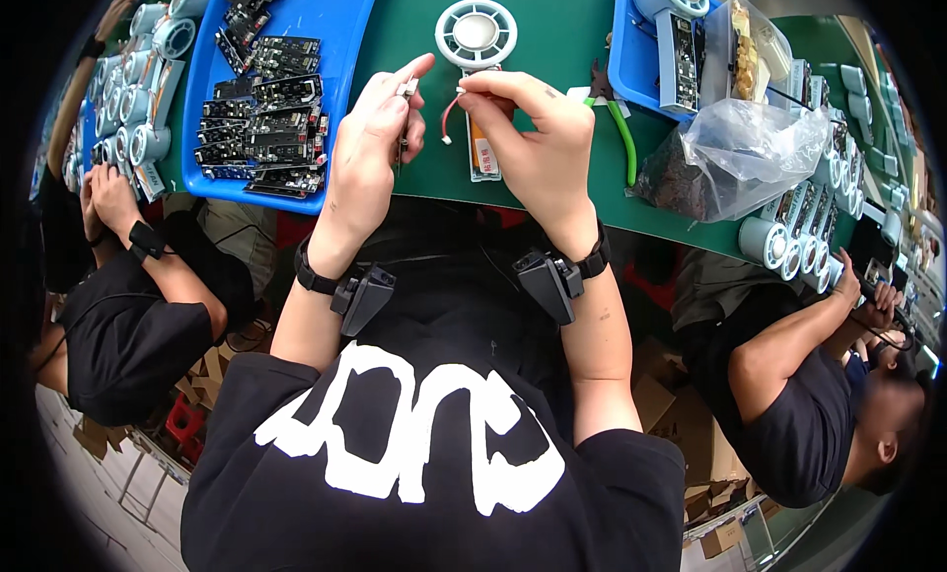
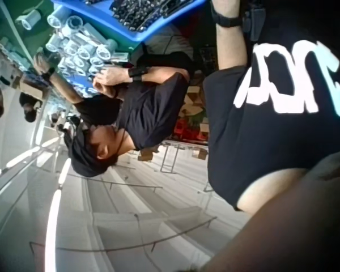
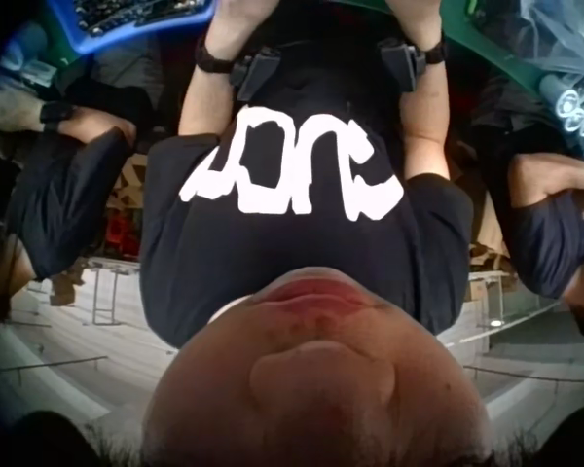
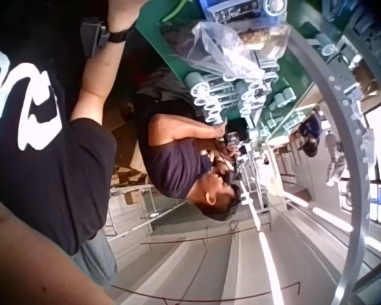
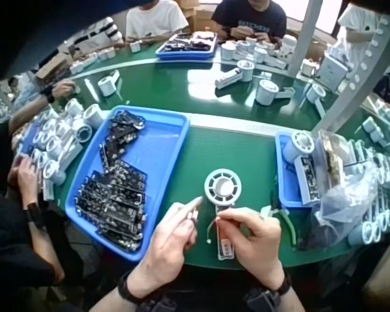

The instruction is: Manually assembling small electronic components and circuit boards at a factory workstation.

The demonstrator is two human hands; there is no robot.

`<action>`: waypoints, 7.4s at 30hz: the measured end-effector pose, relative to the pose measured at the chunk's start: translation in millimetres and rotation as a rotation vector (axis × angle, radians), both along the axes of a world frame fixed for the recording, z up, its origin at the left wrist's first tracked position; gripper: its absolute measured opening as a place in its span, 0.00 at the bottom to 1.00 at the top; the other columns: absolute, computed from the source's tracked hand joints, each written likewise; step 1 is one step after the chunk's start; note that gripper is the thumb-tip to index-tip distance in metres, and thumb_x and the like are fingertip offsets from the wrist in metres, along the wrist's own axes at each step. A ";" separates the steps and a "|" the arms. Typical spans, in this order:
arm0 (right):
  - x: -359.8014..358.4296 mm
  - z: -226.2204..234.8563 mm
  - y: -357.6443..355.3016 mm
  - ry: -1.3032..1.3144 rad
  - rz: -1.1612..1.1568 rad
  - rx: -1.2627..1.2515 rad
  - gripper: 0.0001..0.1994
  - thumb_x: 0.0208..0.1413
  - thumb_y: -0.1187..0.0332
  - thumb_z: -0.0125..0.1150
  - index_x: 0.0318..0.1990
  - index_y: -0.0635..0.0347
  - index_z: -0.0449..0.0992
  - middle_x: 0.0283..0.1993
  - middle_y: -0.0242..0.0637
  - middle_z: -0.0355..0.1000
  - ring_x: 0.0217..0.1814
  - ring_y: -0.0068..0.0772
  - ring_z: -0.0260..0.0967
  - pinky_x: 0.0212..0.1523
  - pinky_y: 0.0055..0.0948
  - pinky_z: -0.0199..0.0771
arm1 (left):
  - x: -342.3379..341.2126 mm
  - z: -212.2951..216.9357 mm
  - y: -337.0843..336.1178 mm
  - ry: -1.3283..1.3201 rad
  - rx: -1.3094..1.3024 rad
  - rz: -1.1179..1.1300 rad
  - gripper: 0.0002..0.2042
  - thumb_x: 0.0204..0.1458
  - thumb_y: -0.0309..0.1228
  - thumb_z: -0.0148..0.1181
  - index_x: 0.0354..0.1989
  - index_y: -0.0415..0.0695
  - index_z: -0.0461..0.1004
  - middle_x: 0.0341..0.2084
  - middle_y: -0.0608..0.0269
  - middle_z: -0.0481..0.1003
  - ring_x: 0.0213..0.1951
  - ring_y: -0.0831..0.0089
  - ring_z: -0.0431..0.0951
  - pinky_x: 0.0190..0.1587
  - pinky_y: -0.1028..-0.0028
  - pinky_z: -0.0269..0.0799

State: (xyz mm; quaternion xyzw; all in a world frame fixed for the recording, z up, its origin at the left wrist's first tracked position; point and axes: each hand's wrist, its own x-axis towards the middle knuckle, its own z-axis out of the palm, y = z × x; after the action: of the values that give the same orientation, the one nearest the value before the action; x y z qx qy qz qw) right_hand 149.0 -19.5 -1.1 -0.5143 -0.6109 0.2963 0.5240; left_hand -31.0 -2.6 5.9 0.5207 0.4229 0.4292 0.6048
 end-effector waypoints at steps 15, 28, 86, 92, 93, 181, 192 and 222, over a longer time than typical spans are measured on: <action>-14.9 4.6 9.3 -0.441 -0.092 0.230 0.05 0.57 0.77 0.65 0.40 0.62 0.78 0.36 0.40 0.77 0.32 0.39 0.77 0.31 0.29 0.76 | 11.8 -20.8 -1.4 -0.248 -0.047 -0.029 0.19 0.70 0.36 0.52 0.63 0.38 0.70 0.39 0.63 0.75 0.29 0.81 0.73 0.30 0.80 0.70; -12.7 9.3 9.7 -0.583 -0.026 0.192 0.04 0.58 0.74 0.65 0.38 0.62 0.77 0.35 0.40 0.76 0.34 0.43 0.76 0.30 0.34 0.74 | 7.9 -19.6 -3.8 0.020 0.123 0.062 0.12 0.64 0.30 0.60 0.53 0.42 0.80 0.36 0.65 0.76 0.27 0.83 0.76 0.27 0.83 0.70; 2.4 -3.8 8.2 -0.033 0.060 -0.067 0.05 0.62 0.76 0.64 0.43 0.69 0.80 0.34 0.31 0.79 0.36 0.16 0.74 0.38 0.16 0.73 | 25.4 2.5 -10.8 -0.058 -0.029 0.071 0.11 0.67 0.29 0.56 0.52 0.40 0.79 0.27 0.67 0.77 0.20 0.86 0.73 0.20 0.84 0.66; -0.3 -3.8 7.2 0.095 0.072 -0.140 0.06 0.63 0.75 0.64 0.43 0.69 0.80 0.35 0.30 0.79 0.36 0.14 0.73 0.37 0.15 0.72 | 25.0 -5.8 -8.0 0.037 0.167 0.124 0.10 0.63 0.25 0.59 0.50 0.38 0.81 0.26 0.64 0.77 0.20 0.83 0.74 0.22 0.80 0.67; -0.3 -4.0 6.9 0.141 0.083 -0.166 0.06 0.63 0.75 0.64 0.43 0.69 0.80 0.35 0.29 0.78 0.36 0.14 0.73 0.37 0.14 0.71 | 24.8 -6.9 -8.2 0.038 0.164 0.124 0.10 0.63 0.25 0.59 0.50 0.38 0.81 0.26 0.64 0.77 0.20 0.83 0.74 0.22 0.80 0.67; 15.7 8.6 -59.2 0.175 -0.034 -0.279 0.23 0.60 0.80 0.60 0.64 0.64 0.74 0.50 0.33 0.72 0.38 0.18 0.64 0.39 0.17 0.67 | 30.2 1.6 21.1 0.509 0.993 -0.075 0.07 0.41 0.25 0.74 0.30 0.45 0.84 0.28 0.67 0.79 0.31 0.71 0.77 0.31 0.75 0.75; 14.6 7.4 -59.4 0.210 -0.031 -0.344 0.23 0.60 0.80 0.59 0.64 0.63 0.74 0.48 0.34 0.73 0.38 0.19 0.65 0.39 0.18 0.68 | 29.1 -1.2 24.5 0.467 1.009 -0.091 0.07 0.40 0.24 0.74 0.29 0.44 0.84 0.28 0.67 0.79 0.31 0.70 0.78 0.31 0.75 0.76; 23.7 13.5 -40.9 -0.480 0.056 0.070 0.18 0.59 0.84 0.57 0.56 0.64 0.78 0.46 0.44 0.79 0.41 0.42 0.72 0.42 0.32 0.73 | 22.4 5.9 38.2 0.410 0.757 -0.323 0.09 0.41 0.22 0.75 0.31 0.38 0.82 0.28 0.61 0.79 0.30 0.69 0.80 0.32 0.76 0.76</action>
State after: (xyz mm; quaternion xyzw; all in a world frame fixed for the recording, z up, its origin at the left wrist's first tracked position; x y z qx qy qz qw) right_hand 172.7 -60.4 12.4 -0.5344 -0.7418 0.1586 0.3728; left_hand -8.6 35.6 11.8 0.8385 0.2608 0.3418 0.3348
